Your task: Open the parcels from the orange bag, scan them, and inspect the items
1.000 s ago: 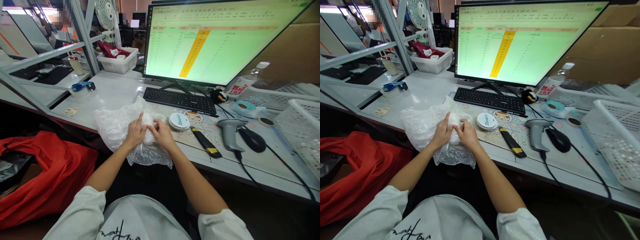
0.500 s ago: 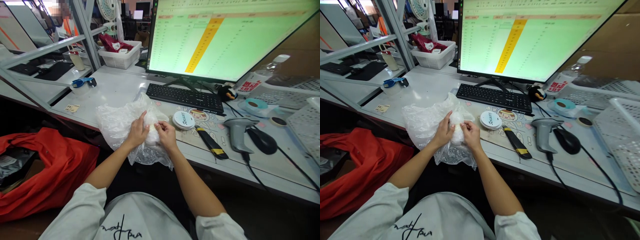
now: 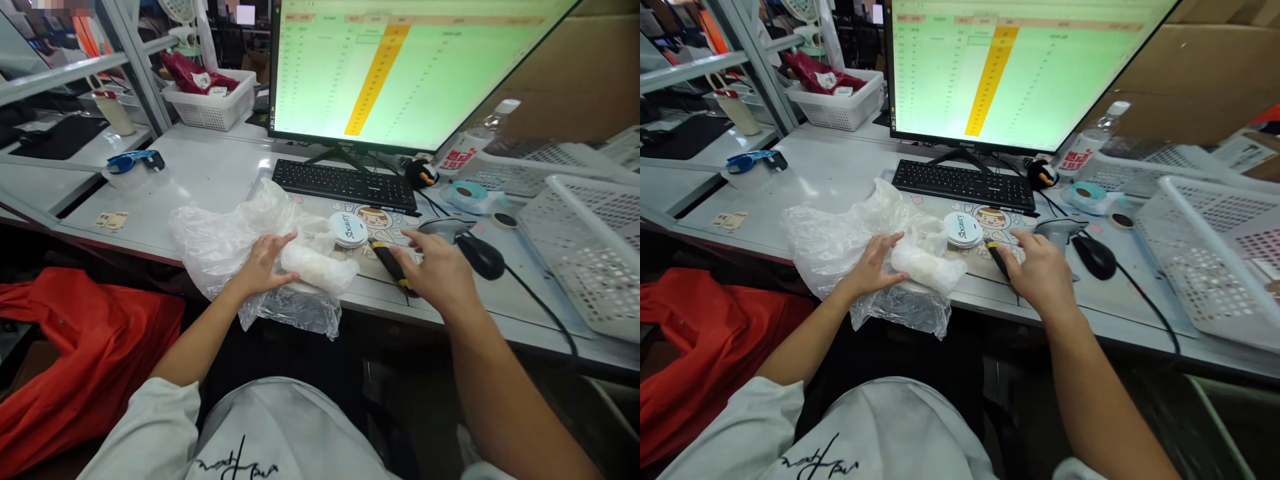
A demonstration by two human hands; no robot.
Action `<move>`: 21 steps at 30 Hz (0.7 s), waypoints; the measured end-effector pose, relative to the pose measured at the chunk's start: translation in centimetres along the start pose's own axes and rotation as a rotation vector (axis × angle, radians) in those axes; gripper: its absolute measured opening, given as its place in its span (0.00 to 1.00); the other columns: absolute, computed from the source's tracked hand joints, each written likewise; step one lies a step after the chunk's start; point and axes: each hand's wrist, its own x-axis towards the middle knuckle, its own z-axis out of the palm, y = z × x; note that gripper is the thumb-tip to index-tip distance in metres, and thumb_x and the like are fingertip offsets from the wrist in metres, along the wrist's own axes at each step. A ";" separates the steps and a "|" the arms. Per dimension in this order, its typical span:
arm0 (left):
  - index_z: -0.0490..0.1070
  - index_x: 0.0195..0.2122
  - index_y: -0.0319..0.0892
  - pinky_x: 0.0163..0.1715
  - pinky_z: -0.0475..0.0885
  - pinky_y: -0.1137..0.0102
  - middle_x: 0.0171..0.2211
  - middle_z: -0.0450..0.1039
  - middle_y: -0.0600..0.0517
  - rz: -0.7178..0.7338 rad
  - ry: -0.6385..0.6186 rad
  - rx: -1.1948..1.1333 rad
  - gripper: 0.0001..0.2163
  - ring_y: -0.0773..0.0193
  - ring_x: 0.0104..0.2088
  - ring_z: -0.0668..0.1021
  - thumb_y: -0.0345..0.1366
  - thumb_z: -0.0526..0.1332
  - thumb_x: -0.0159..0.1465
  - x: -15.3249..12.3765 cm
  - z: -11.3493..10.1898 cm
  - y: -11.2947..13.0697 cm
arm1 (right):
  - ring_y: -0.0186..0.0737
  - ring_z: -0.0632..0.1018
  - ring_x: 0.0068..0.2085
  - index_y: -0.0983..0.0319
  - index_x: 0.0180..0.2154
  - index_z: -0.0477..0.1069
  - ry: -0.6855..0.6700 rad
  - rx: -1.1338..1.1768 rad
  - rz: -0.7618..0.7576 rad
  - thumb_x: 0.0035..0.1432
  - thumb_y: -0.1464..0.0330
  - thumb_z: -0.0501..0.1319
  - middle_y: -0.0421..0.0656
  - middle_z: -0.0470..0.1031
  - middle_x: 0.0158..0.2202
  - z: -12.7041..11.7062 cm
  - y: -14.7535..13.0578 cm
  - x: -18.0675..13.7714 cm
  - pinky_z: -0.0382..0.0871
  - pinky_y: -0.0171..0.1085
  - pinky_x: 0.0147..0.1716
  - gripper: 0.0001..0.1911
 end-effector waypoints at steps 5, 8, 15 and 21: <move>0.71 0.62 0.52 0.69 0.59 0.47 0.66 0.66 0.44 0.063 -0.055 0.126 0.32 0.43 0.67 0.65 0.60 0.69 0.62 0.4 0.2 0.3 | 0.62 0.78 0.50 0.67 0.65 0.70 -0.176 -0.241 0.058 0.69 0.53 0.53 0.62 0.77 0.53 2.9 3.5 -2.9 0.75 0.54 0.44 0.33; 0.72 0.59 0.48 0.70 0.57 0.48 0.65 0.71 0.45 0.089 -0.001 0.096 0.26 0.46 0.67 0.67 0.57 0.65 0.67 0.4 0.4 0.2 | 0.59 0.79 0.46 0.67 0.61 0.74 -0.112 -0.193 0.071 0.70 0.60 0.51 0.60 0.79 0.48 1.4 3.0 -3.2 0.75 0.52 0.43 0.27; 0.76 0.50 0.46 0.66 0.62 0.52 0.51 0.79 0.46 0.052 0.043 0.079 0.20 0.50 0.58 0.74 0.55 0.57 0.74 0.2 0.4 0.6 | 0.43 0.79 0.35 0.52 0.55 0.80 -0.103 0.177 -0.360 0.71 0.55 0.58 0.45 0.81 0.41 -7.6 -4.6 -3.6 0.71 0.40 0.35 0.19; 0.77 0.46 0.45 0.63 0.62 0.53 0.47 0.80 0.47 0.068 0.044 0.102 0.16 0.51 0.55 0.75 0.51 0.58 0.74 0.1 0.3 0.9 | 0.39 0.76 0.31 0.54 0.54 0.81 -0.320 0.016 -0.534 0.72 0.57 0.55 0.45 0.79 0.37 -4.1 -10.9 -2.0 0.62 0.38 0.29 0.20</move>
